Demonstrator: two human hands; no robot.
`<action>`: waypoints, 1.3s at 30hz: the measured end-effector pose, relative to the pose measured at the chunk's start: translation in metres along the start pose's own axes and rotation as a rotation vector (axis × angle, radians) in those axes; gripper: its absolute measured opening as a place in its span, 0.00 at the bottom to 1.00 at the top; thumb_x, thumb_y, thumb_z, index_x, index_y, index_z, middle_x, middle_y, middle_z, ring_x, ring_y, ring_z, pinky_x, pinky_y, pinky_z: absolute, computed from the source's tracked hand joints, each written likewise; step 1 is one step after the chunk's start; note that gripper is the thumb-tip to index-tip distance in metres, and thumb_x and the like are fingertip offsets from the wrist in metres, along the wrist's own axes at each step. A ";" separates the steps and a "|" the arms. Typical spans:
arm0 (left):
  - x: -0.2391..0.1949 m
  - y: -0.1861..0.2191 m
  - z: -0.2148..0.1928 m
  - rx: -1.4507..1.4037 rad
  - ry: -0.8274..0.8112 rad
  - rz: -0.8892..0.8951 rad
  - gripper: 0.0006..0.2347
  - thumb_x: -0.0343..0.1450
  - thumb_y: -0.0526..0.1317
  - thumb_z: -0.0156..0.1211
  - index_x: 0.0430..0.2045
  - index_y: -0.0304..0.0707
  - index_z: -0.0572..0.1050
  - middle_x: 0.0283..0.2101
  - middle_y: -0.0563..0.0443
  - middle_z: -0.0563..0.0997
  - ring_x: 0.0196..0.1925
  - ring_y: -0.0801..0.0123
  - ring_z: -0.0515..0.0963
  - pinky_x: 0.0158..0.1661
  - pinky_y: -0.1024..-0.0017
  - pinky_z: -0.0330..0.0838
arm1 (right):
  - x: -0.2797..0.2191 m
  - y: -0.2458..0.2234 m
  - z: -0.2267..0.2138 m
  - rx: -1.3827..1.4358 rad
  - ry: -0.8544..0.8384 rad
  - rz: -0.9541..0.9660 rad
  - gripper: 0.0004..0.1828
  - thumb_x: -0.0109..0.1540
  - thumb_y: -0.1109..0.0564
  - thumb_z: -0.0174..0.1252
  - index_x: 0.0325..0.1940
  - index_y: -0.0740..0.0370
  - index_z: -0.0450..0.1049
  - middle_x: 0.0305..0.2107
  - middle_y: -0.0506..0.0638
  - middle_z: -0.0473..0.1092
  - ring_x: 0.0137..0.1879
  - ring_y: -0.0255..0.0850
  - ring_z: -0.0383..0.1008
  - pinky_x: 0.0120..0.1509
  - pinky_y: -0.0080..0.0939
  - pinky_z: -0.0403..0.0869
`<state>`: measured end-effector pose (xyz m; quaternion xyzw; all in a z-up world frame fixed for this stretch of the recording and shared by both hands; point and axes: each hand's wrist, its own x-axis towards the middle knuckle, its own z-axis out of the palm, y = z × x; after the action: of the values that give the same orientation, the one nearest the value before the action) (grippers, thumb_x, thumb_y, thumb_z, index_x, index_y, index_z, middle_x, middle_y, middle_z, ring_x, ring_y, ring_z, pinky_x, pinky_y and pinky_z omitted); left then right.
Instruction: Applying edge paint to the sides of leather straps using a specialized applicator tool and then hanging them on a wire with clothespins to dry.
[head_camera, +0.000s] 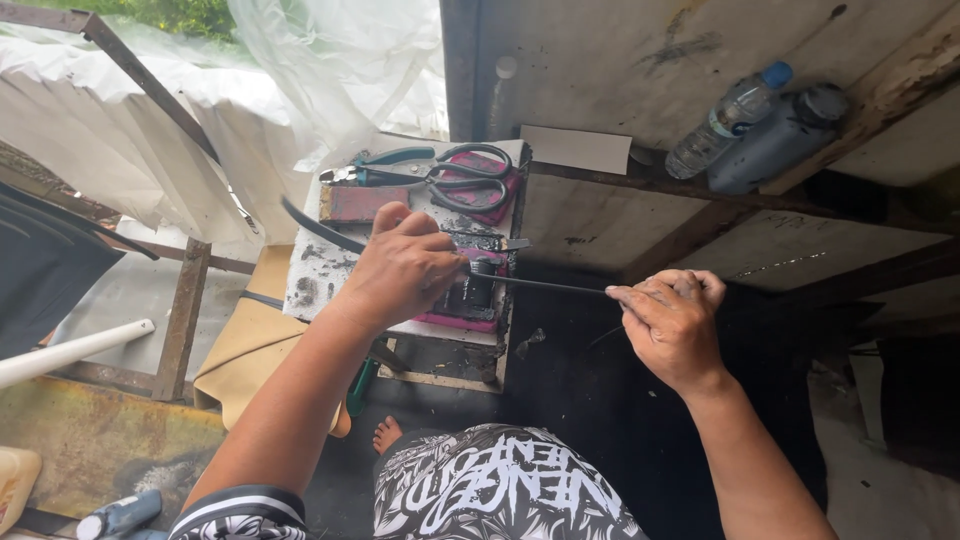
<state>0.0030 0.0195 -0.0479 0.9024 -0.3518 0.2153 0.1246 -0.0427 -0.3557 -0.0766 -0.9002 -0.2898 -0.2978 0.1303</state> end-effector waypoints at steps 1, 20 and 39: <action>0.002 0.002 0.002 -0.017 -0.004 0.014 0.04 0.63 0.42 0.73 0.22 0.55 0.80 0.27 0.65 0.80 0.41 0.70 0.71 0.54 0.59 0.55 | -0.004 0.003 -0.002 0.000 -0.020 0.023 0.09 0.61 0.61 0.62 0.40 0.48 0.83 0.29 0.42 0.74 0.46 0.39 0.70 0.65 0.55 0.59; 0.050 0.012 -0.014 -0.421 -0.212 -0.196 0.06 0.72 0.44 0.65 0.34 0.44 0.83 0.34 0.54 0.86 0.37 0.69 0.85 0.54 0.65 0.60 | 0.003 0.064 0.001 0.762 -0.384 0.489 0.10 0.60 0.68 0.56 0.41 0.67 0.83 0.34 0.60 0.80 0.46 0.50 0.80 0.58 0.54 0.69; -0.024 -0.046 -0.068 -0.340 -0.183 -0.373 0.11 0.68 0.46 0.69 0.43 0.50 0.83 0.36 0.57 0.87 0.42 0.64 0.84 0.59 0.65 0.58 | 0.094 -0.038 -0.001 0.588 -0.404 0.048 0.14 0.61 0.63 0.59 0.49 0.60 0.83 0.28 0.47 0.78 0.39 0.37 0.79 0.55 0.39 0.67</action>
<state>-0.0013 0.0925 -0.0032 0.9334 -0.2206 0.0437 0.2797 -0.0048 -0.2841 -0.0161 -0.8714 -0.3618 -0.0146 0.3309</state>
